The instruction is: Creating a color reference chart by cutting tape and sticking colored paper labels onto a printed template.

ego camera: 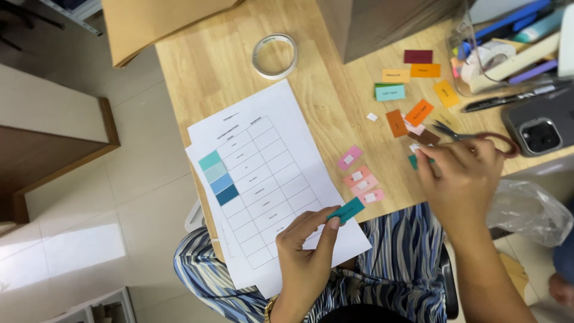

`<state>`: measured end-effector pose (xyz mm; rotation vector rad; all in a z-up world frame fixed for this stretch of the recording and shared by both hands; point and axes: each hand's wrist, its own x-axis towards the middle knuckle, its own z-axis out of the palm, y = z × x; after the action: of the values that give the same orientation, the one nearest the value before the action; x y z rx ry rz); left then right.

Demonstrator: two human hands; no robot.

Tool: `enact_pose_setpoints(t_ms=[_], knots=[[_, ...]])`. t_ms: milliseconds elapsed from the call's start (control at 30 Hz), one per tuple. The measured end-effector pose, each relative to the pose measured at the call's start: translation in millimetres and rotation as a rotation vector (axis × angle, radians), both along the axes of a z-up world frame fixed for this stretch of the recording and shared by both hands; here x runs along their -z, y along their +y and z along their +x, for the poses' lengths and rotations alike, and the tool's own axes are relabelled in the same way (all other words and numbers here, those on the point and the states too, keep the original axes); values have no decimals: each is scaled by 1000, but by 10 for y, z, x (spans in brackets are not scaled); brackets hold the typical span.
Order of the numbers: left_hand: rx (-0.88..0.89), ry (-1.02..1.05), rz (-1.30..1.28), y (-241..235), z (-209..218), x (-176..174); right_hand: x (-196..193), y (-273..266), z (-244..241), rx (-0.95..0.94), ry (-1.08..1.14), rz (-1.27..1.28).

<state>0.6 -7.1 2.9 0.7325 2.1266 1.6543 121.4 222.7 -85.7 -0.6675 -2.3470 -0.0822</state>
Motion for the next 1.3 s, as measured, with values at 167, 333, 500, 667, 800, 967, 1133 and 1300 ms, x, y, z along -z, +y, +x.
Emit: enact_pose_setpoints(t_ms=[167,333,500,667,800,967,1133,1300], knots=[[-19,-217,63,-64,-35,-19,-34,25,-23,-75,70,-131],[-80,-380,257,-111,-19,47,-477,-446,-304,-419,242,-490],[-28,-717,642,-193,93,380,-365,-813,-330,-932,416,-1266],[-63,-830,717,-319,123,450,-233,-1053,-522,-1065,355,-1231],[-8,-844,702,-566,-12,482,-192,-1147,-545,-995,356,-1431],[-235,-99,352,-1159,-601,492,-65,-1027,-646,-938,621,-1989],[-371,218,165,-1480,-1068,580,-179,-1236,-1014,-963,675,-2168],[-208,303,-19,-1500,-1173,816,-138,-1272,-1161,-1005,688,-2275]])
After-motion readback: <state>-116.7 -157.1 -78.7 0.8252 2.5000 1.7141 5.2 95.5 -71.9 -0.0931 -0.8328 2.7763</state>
